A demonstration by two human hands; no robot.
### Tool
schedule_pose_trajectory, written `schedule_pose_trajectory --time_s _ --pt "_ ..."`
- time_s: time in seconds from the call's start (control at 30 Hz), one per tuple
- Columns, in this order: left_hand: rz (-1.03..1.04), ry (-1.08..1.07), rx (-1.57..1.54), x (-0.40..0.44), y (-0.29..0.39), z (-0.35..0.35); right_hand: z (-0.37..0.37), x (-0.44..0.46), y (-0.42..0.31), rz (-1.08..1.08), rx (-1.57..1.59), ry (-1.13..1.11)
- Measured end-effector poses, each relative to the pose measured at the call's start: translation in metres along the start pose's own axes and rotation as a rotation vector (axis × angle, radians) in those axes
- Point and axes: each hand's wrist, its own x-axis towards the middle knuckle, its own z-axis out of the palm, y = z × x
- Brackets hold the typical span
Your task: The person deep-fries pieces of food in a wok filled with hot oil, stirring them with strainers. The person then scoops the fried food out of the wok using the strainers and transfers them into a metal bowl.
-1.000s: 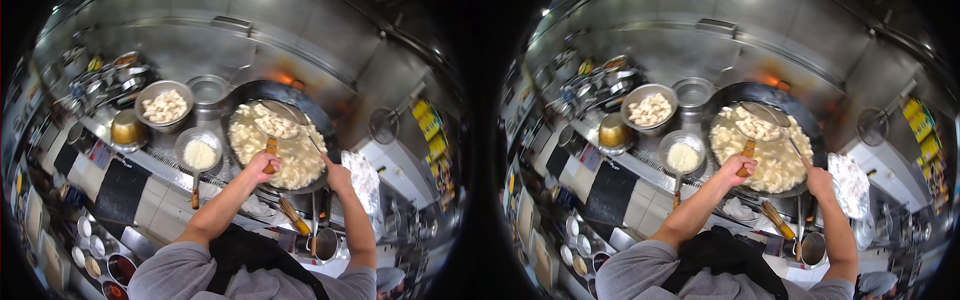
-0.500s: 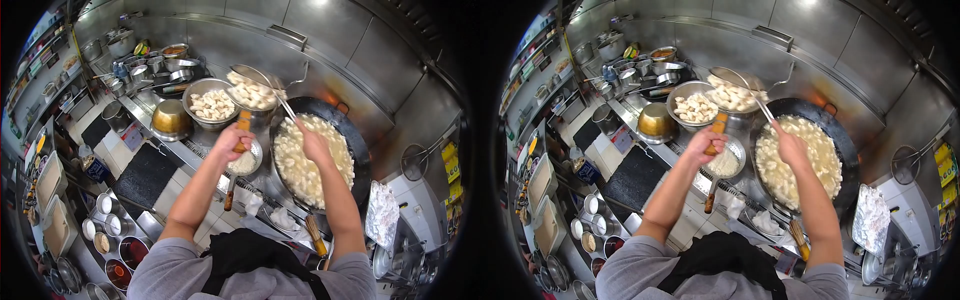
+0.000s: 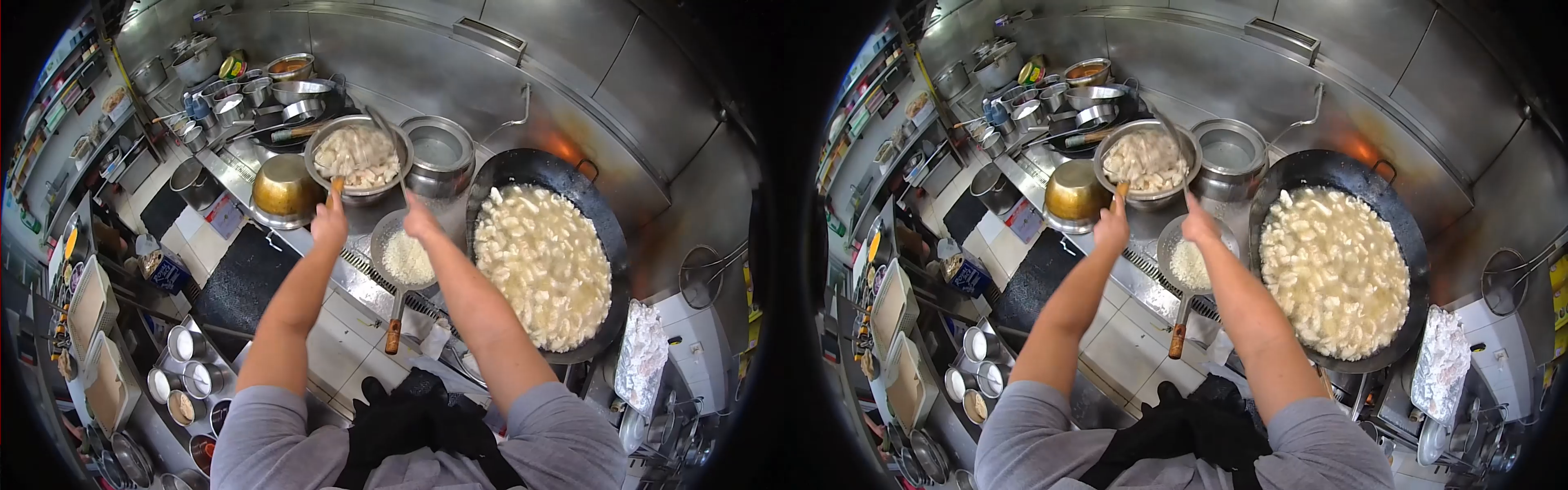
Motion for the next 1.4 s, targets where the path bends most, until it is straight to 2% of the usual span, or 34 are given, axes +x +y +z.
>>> schedule_pose_trajectory --time_s 0.13,0.17,0.2,0.23,0.4,0.5,0.53,0.6,0.63,0.67,0.73,0.8,0.87,0.93,1.0,1.03,1.07,1.13,1.17,1.2,1.23,1.27,1.3,1.33,1.37,1.4 --pt "-0.033 -0.056 -0.021 -0.022 0.022 0.036 0.006 0.000 0.011 0.135 0.068 -0.022" --pt "-0.044 -0.056 -0.047 -0.025 0.021 0.035 0.003 0.005 0.020 0.065 0.071 -0.007" --pt "-0.055 -0.044 -0.075 -0.024 0.020 0.029 -0.004 0.010 0.027 -0.015 0.074 0.014" --pt "-0.069 -0.087 -0.096 -0.025 0.019 0.017 -0.024 0.001 0.019 0.048 0.030 -0.017" --pt "-0.061 -0.064 -0.189 -0.024 0.016 -0.039 -0.073 -0.023 0.020 0.054 -0.008 0.091" --pt "-0.008 0.119 -0.385 -0.007 0.018 -0.054 -0.091 -0.030 0.035 -0.141 0.184 0.205" --pt "-0.003 0.120 -0.388 -0.005 0.022 -0.060 -0.098 -0.036 0.042 -0.141 0.183 0.210" --pt "0.096 0.191 -0.667 -0.006 0.029 -0.069 -0.116 -0.065 0.051 -0.153 0.357 0.167" --pt "0.123 0.290 -0.694 -0.005 0.032 -0.056 -0.127 -0.084 0.052 -0.141 0.457 0.141" --pt "0.126 0.287 -0.697 -0.020 0.036 -0.068 -0.139 -0.109 0.052 -0.096 0.586 0.099" --pt "0.060 -0.259 -1.430 -0.071 0.044 -0.103 -0.151 -0.136 0.084 -0.074 0.595 0.153" --pt "0.124 -0.362 -1.702 -0.109 0.036 -0.075 -0.179 -0.188 0.090 0.057 0.705 0.126" --pt "0.094 -0.526 -1.761 -0.148 0.026 -0.051 -0.192 -0.221 0.133 0.090 0.720 0.202" --pt "-0.022 -0.694 -1.839 -0.185 0.020 -0.046 -0.212 -0.257 0.184 0.129 0.679 0.250" --pt "-0.033 -0.703 -1.791 -0.203 0.021 -0.049 -0.238 -0.299 0.204 0.229 0.480 0.349" --pt "-0.052 -0.670 -1.748 -0.206 0.023 -0.053 -0.248 -0.313 0.242 0.148 0.315 0.409" --pt "-0.014 -0.678 -1.723 -0.204 0.026 -0.057 -0.262 -0.329 0.238 0.277 0.236 0.438" --pt "0.109 -0.709 -1.617 -0.196 0.046 -0.089 -0.281 -0.356 0.290 0.169 -0.407 0.567" --pt "0.122 -0.742 -1.606 -0.194 0.059 -0.106 -0.288 -0.367 0.295 0.298 -0.427 0.545" --pt "0.231 -0.715 -1.452 -0.191 0.075 -0.124 -0.297 -0.376 0.294 0.419 -0.446 0.519" --pt "0.336 -0.679 -1.301 -0.186 0.091 -0.133 -0.304 -0.386 0.294 0.506 -0.519 0.477" --pt "0.348 -0.692 -1.298 -0.178 0.107 -0.125 -0.308 -0.393 0.294 0.522 -0.517 0.483" --pt "0.635 -0.348 -1.108 -0.169 0.125 -0.108 -0.312 -0.401 0.295 0.609 -0.553 0.426" --pt "0.782 -0.184 -1.003 -0.166 0.141 -0.106 -0.314 -0.408 0.296 0.694 -0.586 0.368" --pt "0.903 0.002 -0.893 -0.163 0.157 -0.108 -0.314 -0.418 0.303 0.660 -0.584 0.355" --pt "0.797 -0.169 -0.797 -0.164 0.173 -0.111 -0.313 -0.428 0.309 0.665 -0.574 0.337"
